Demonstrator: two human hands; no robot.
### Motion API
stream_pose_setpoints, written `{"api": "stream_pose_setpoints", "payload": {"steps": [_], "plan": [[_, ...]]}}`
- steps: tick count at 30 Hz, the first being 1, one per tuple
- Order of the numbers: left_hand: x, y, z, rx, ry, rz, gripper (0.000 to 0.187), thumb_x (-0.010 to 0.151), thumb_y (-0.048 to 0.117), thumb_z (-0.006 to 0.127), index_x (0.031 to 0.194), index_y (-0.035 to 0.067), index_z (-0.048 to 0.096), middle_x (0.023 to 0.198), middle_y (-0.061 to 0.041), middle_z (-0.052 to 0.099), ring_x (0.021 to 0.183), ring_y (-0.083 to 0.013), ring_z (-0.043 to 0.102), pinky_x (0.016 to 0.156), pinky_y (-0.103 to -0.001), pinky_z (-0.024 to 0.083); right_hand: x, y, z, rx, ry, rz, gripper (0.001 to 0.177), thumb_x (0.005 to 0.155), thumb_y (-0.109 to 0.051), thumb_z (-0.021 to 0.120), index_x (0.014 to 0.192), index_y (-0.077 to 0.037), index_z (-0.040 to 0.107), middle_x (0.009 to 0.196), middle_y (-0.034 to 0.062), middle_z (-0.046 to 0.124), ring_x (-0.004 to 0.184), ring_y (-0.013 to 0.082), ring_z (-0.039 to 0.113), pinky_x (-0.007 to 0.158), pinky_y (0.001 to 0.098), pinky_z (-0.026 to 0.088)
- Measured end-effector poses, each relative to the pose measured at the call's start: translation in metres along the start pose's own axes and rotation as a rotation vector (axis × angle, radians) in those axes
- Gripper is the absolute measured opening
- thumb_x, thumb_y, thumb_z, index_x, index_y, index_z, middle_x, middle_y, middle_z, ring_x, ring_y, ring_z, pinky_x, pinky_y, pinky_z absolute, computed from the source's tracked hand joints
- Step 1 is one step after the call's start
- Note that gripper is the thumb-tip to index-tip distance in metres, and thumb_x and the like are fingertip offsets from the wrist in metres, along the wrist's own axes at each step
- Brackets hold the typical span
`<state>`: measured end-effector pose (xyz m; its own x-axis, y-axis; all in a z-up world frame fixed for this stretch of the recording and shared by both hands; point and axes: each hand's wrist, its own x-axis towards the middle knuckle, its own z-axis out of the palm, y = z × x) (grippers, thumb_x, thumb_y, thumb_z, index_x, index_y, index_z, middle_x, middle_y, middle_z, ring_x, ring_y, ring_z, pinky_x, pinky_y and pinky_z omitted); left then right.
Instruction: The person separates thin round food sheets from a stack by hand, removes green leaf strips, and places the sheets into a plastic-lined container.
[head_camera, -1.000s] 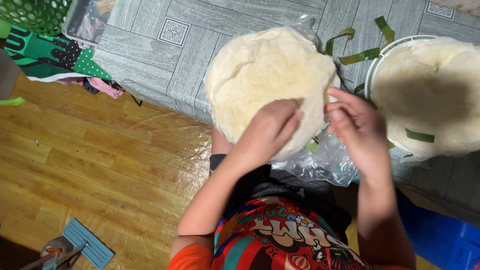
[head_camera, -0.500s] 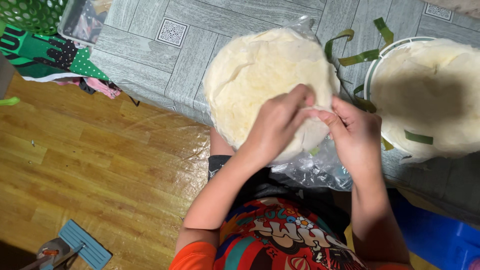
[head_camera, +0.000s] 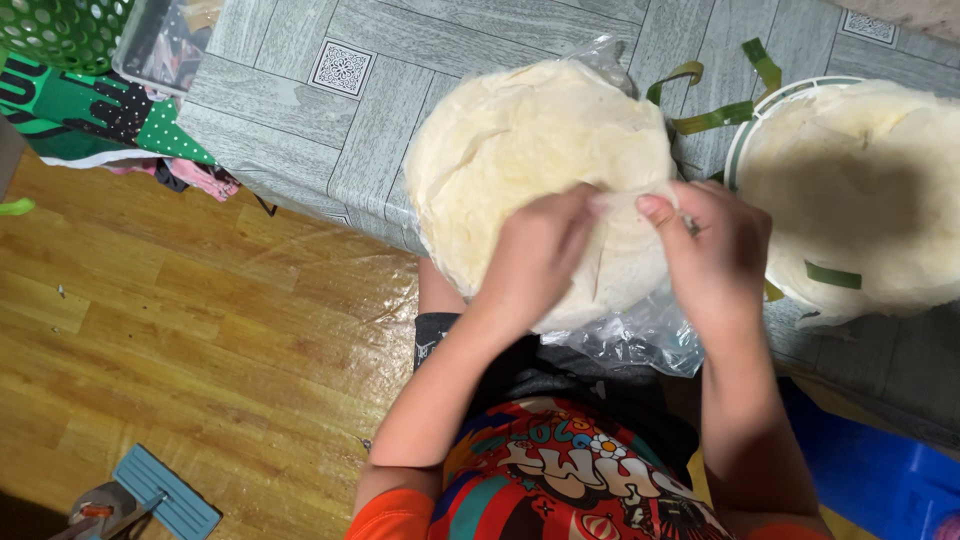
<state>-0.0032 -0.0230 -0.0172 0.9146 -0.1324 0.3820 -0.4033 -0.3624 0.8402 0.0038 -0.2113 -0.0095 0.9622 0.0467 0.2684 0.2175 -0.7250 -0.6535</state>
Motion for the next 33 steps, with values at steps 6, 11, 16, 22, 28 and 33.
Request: {"api": "stream_pose_setpoints", "payload": {"steps": [6,11,16,22,28,33], "plan": [[0.008,-0.006,-0.024,0.217,0.018,-0.022,0.012,0.103,0.013,0.065,0.104,0.001,0.066,0.085,-0.02,0.068,0.082,-0.0373,0.065,0.075,-0.044,0.051,0.001,-0.004,0.004,0.188,0.073,-0.029,0.018,0.098,-0.007,0.072,0.115,-0.002,0.076,0.102,0.0102,0.076,0.087,0.0162,0.073,0.08,0.0282,0.054],[0.012,0.009,0.005,0.005,-0.003,-0.091,0.04,0.091,0.022,0.075,0.117,-0.002,0.058,0.082,-0.021,0.068,0.077,-0.0373,0.068,0.068,-0.042,0.053,-0.002,-0.009,0.015,0.134,0.034,-0.136,0.015,0.095,-0.004,0.072,0.109,0.0,0.076,0.096,0.012,0.076,0.083,0.0173,0.07,0.072,0.0276,0.052],[0.007,0.004,0.011,0.11,0.092,-0.016,0.028,0.094,0.01,0.063,0.12,0.002,0.063,0.088,-0.02,0.069,0.087,-0.0377,0.071,0.075,-0.044,0.054,-0.003,-0.001,0.013,0.202,0.05,-0.129,0.009,0.097,-0.008,0.076,0.102,-0.001,0.077,0.087,0.0097,0.074,0.075,0.0155,0.066,0.068,0.0278,0.047],[0.013,-0.009,-0.017,0.181,0.323,-0.192,0.025,0.105,0.022,0.061,0.096,-0.001,0.067,0.069,-0.016,0.063,0.056,-0.024,0.06,0.055,-0.036,0.046,0.003,0.011,0.004,0.08,0.101,0.149,0.021,0.099,-0.014,0.078,0.092,0.006,0.074,0.064,0.0164,0.06,0.06,0.0206,0.051,0.057,0.0323,0.039],[0.006,-0.014,-0.009,-0.151,0.097,-0.233,0.033,0.109,0.024,0.053,0.09,0.002,0.069,0.065,-0.01,0.058,0.055,-0.0179,0.046,0.052,-0.034,0.039,0.024,-0.001,0.005,0.308,-0.03,-0.092,0.022,0.098,-0.021,0.071,0.106,0.0,0.069,0.088,0.0019,0.072,0.072,0.0035,0.064,0.064,0.0261,0.051],[0.003,-0.016,-0.009,0.111,0.27,0.047,0.027,0.117,0.02,0.05,0.103,-0.002,0.057,0.083,-0.017,0.059,0.08,-0.0219,0.054,0.074,-0.036,0.047,0.022,-0.022,0.02,0.032,-0.05,-0.095,0.033,0.104,-0.02,0.076,0.095,0.009,0.062,0.078,0.0208,0.061,0.065,0.0305,0.055,0.064,0.0388,0.046]]}}
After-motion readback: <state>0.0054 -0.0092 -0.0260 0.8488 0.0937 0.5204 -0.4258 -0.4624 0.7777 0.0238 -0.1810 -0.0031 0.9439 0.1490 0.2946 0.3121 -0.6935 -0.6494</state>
